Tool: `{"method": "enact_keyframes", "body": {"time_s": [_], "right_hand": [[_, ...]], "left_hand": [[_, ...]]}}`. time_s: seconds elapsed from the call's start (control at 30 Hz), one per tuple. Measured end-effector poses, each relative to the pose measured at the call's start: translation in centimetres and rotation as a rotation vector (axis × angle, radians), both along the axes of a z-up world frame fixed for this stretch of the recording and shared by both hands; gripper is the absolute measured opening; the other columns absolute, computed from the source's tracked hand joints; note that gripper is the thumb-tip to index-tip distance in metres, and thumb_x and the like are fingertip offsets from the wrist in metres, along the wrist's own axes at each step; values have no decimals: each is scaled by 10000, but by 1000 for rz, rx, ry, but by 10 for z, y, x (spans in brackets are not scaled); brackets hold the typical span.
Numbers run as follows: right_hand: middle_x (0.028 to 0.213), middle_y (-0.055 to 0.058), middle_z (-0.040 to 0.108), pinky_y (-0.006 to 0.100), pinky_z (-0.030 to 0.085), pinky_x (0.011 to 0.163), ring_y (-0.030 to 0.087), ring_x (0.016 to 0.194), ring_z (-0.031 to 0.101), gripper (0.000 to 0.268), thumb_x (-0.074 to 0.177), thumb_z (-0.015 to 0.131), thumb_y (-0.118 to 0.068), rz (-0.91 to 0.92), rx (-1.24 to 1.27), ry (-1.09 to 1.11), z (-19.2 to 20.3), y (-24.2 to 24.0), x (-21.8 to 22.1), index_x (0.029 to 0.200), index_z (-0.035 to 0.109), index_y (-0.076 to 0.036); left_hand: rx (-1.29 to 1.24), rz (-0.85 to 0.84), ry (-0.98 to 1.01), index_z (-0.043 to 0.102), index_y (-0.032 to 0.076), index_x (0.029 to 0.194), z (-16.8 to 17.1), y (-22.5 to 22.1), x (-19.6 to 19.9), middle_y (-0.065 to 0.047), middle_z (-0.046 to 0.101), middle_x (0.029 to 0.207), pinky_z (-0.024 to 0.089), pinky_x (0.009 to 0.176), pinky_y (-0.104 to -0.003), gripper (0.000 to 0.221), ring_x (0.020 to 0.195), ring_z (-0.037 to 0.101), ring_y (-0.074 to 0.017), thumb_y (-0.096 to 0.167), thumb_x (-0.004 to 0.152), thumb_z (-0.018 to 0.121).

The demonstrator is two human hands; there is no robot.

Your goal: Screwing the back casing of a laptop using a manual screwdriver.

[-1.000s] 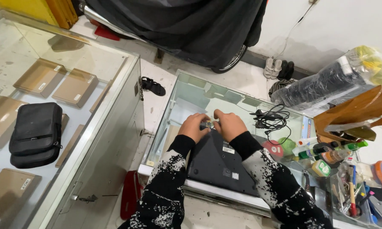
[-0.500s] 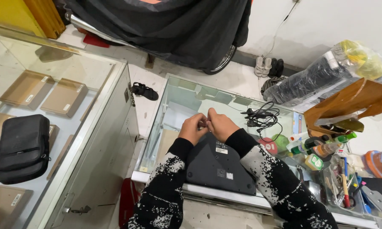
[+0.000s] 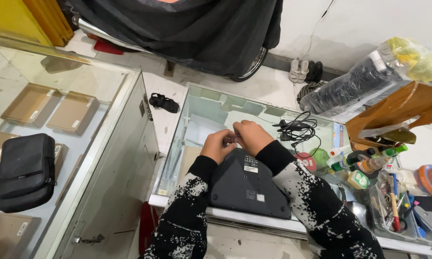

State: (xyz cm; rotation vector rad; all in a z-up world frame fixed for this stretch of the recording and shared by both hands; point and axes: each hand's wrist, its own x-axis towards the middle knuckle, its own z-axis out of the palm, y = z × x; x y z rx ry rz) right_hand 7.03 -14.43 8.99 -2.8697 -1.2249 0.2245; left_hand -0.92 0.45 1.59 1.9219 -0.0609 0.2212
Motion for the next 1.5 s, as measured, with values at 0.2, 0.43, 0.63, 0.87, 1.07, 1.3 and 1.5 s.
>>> {"method": "enact_keyframes", "body": {"time_s": [0.2, 0.43, 0.63, 0.87, 1.07, 1.3, 1.5], "right_hand": [[801, 152, 693, 471, 641, 695, 383, 806, 768, 284, 972, 598, -321, -76, -111, -146, 13, 8, -12, 955, 670, -46], [880, 105, 682, 434, 645, 706, 363, 872, 768, 156, 969, 657, -212, 14, -56, -50, 16, 6, -11, 1039, 642, -73], [796, 152, 715, 488, 628, 691, 388, 797, 771, 298, 944, 528, -319, -32, -96, -163, 28, 10, -13, 938, 710, -83], [806, 154, 751, 475, 630, 708, 365, 817, 777, 381, 1011, 505, -368, -3, -175, -182, 38, 12, -19, 936, 739, -77], [892, 132, 741, 508, 630, 729, 390, 872, 767, 295, 983, 602, -374, 83, -60, -121, 28, 2, -12, 1063, 651, -95], [796, 170, 755, 494, 621, 714, 373, 816, 778, 546, 1054, 420, -480, -64, -162, -223, 40, 12, -26, 935, 756, -68], [809, 159, 733, 486, 628, 677, 386, 797, 766, 297, 1004, 555, -369, 19, -124, -176, 17, 2, -3, 1005, 700, -109]], "left_hand": [[56, 18, 12, 694, 123, 1014, -6, -1, -1, -63, 782, 985, 625, 889, -383, 188, 1013, 758, -278, 72, 863, 794], [28, -12, 6, 726, 91, 1077, 5, 0, -6, -113, 795, 1025, 624, 910, -406, 217, 1038, 755, -300, 64, 873, 794], [27, 40, 18, 733, 114, 1043, -2, 1, -3, -87, 796, 979, 635, 882, -374, 173, 991, 757, -287, 125, 885, 802], [2, 21, 2, 734, 98, 1087, -8, 3, -2, -99, 799, 1029, 628, 895, -364, 222, 1006, 761, -270, 97, 876, 804], [33, 10, -2, 731, 97, 1145, -13, 4, 0, -104, 795, 1033, 630, 880, -362, 262, 1000, 759, -269, 135, 895, 796], [80, -1, -33, 740, 114, 1086, -27, 1, 7, -90, 796, 1000, 633, 869, -392, 195, 983, 758, -282, 152, 899, 785], [43, -18, -16, 739, 111, 1148, -7, 2, -4, -109, 796, 1021, 630, 860, -400, 240, 1004, 755, -302, 156, 915, 774]]}}
